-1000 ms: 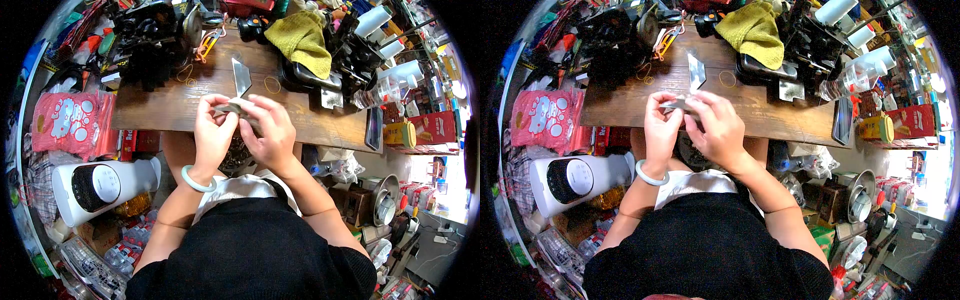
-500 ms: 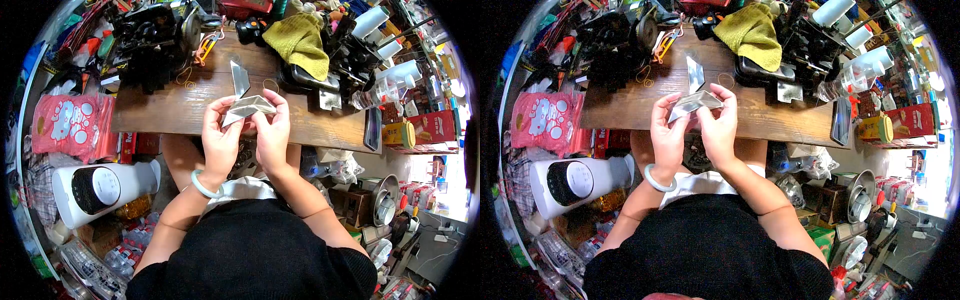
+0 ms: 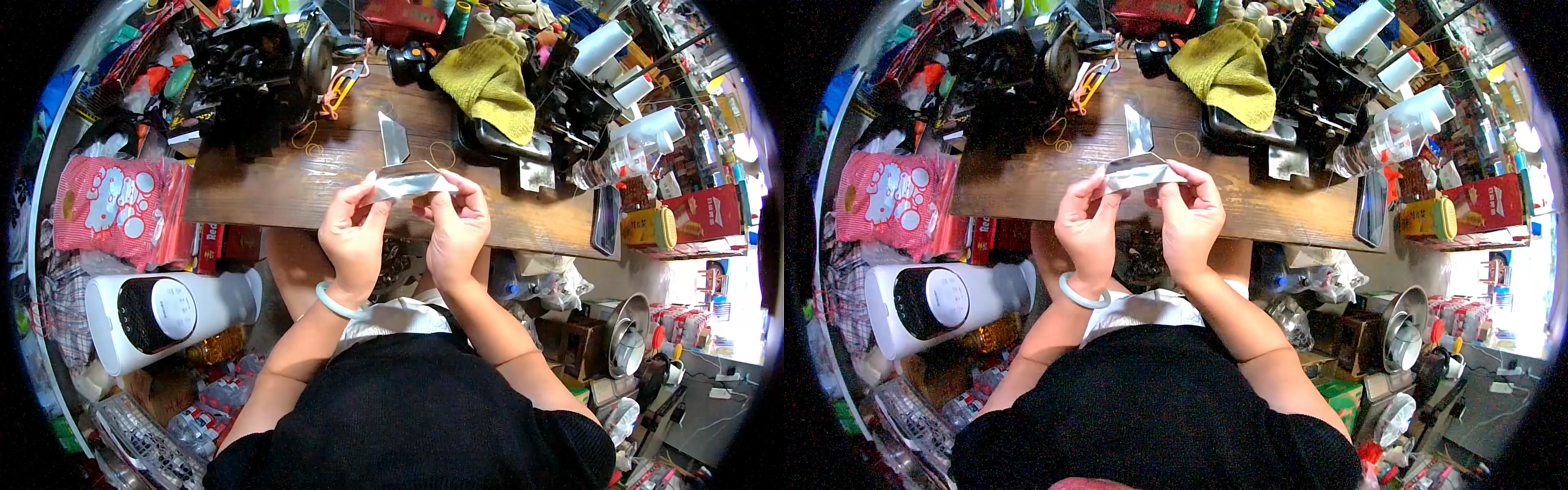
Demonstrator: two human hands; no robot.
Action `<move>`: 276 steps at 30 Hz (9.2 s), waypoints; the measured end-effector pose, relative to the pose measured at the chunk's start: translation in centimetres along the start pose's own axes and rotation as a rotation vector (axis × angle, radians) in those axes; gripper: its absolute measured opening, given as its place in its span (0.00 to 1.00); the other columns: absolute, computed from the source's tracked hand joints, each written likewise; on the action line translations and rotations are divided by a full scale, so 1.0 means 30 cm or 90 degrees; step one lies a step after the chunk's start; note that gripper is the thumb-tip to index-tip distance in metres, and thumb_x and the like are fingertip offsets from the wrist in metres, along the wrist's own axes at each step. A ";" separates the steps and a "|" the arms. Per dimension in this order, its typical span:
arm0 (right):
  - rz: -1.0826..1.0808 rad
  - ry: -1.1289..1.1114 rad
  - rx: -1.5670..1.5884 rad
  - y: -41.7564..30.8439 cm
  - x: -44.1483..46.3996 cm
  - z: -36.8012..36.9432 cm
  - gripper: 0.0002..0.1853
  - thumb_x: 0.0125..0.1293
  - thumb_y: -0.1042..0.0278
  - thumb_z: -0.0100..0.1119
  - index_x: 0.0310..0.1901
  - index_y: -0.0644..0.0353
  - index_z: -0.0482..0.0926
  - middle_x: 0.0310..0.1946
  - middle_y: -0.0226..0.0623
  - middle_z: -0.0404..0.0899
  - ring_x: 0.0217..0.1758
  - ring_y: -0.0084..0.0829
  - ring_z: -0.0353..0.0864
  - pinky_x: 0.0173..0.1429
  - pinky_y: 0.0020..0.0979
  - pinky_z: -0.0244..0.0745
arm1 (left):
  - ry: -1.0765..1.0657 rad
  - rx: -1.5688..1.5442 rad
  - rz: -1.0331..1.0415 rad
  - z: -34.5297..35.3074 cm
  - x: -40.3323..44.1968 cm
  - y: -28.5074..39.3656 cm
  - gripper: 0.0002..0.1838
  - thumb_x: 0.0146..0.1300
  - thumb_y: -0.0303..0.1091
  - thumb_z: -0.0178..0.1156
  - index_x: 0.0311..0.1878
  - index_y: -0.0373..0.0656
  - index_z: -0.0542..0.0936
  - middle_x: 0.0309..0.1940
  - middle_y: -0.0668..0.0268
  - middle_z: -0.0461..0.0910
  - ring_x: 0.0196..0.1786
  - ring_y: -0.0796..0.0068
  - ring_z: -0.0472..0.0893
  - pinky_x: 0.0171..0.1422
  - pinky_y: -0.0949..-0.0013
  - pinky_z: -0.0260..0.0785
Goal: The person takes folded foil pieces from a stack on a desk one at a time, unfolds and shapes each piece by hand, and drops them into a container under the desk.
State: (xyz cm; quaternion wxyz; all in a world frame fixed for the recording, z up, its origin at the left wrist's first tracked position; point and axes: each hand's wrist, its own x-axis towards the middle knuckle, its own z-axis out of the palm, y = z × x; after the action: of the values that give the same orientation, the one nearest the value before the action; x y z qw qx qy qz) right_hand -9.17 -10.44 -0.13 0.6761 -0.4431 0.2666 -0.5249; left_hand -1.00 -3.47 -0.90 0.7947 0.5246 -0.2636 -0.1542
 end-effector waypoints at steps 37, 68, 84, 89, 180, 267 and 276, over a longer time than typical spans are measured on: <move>-0.160 -0.097 -0.303 -0.072 -0.018 -0.205 0.08 0.62 0.84 0.59 0.43 0.67 0.81 0.35 0.34 0.79 0.34 0.19 0.77 0.39 0.20 0.73 | -0.205 0.280 0.042 -0.053 0.195 0.057 0.27 0.70 0.52 0.56 0.54 0.33 0.80 0.48 0.52 0.82 0.53 0.62 0.81 0.58 0.65 0.70; -0.105 -0.707 -0.584 0.287 -0.121 -0.237 0.14 0.64 0.68 0.60 0.50 0.59 0.81 0.42 0.43 0.81 0.41 0.41 0.81 0.45 0.37 0.77 | -0.121 0.408 0.067 -0.056 0.289 0.018 0.08 0.71 0.33 0.54 0.45 0.40 0.79 0.33 0.62 0.82 0.35 0.67 0.82 0.37 0.68 0.74; -0.381 -0.215 -0.632 -0.112 0.047 -0.027 0.09 0.55 0.76 0.66 0.39 0.61 0.82 0.29 0.38 0.79 0.29 0.37 0.79 0.33 0.33 0.76 | -0.174 0.018 -0.112 0.023 0.063 0.110 0.20 0.67 0.27 0.61 0.61 0.35 0.71 0.54 0.63 0.77 0.53 0.77 0.77 0.58 0.73 0.72; -0.345 -0.285 -0.620 -0.117 0.044 -0.022 0.13 0.56 0.75 0.67 0.44 0.59 0.83 0.31 0.37 0.79 0.30 0.35 0.80 0.35 0.32 0.76 | -0.178 0.019 -0.192 0.008 0.081 0.096 0.22 0.67 0.28 0.62 0.61 0.35 0.72 0.53 0.62 0.79 0.51 0.77 0.80 0.56 0.72 0.75; -0.073 -0.041 -0.083 -0.001 0.050 -0.021 0.10 0.69 0.76 0.58 0.50 0.66 0.79 0.37 0.32 0.82 0.35 0.19 0.81 0.39 0.23 0.79 | 0.049 0.008 0.000 0.024 0.033 -0.006 0.10 0.63 0.18 0.61 0.48 0.34 0.82 0.46 0.62 0.81 0.46 0.75 0.81 0.54 0.72 0.75; 0.157 -0.594 -1.161 1.035 0.030 -0.452 0.18 0.71 0.53 0.53 0.49 0.60 0.81 0.42 0.46 0.83 0.42 0.44 0.82 0.46 0.44 0.78 | -0.012 0.828 -0.399 -0.573 -0.414 -0.488 0.11 0.64 0.33 0.54 0.40 0.36 0.82 0.36 0.50 0.83 0.38 0.51 0.82 0.42 0.55 0.76; 0.106 -0.691 -1.182 1.162 0.043 -0.457 0.23 0.72 0.49 0.52 0.57 0.59 0.77 0.48 0.45 0.81 0.48 0.45 0.81 0.51 0.46 0.77 | -0.512 0.980 -0.566 -0.657 -0.442 -0.985 0.30 0.71 0.31 0.48 0.76 0.51 0.56 0.72 0.63 0.63 0.58 0.59 0.79 0.53 0.55 0.78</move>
State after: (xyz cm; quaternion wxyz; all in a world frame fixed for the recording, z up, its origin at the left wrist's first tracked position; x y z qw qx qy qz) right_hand -3.58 -14.05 -37.02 0.1374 -0.9370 0.2543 0.1964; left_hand 0.60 6.40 -37.48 -0.0457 0.8601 -0.3219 -0.3931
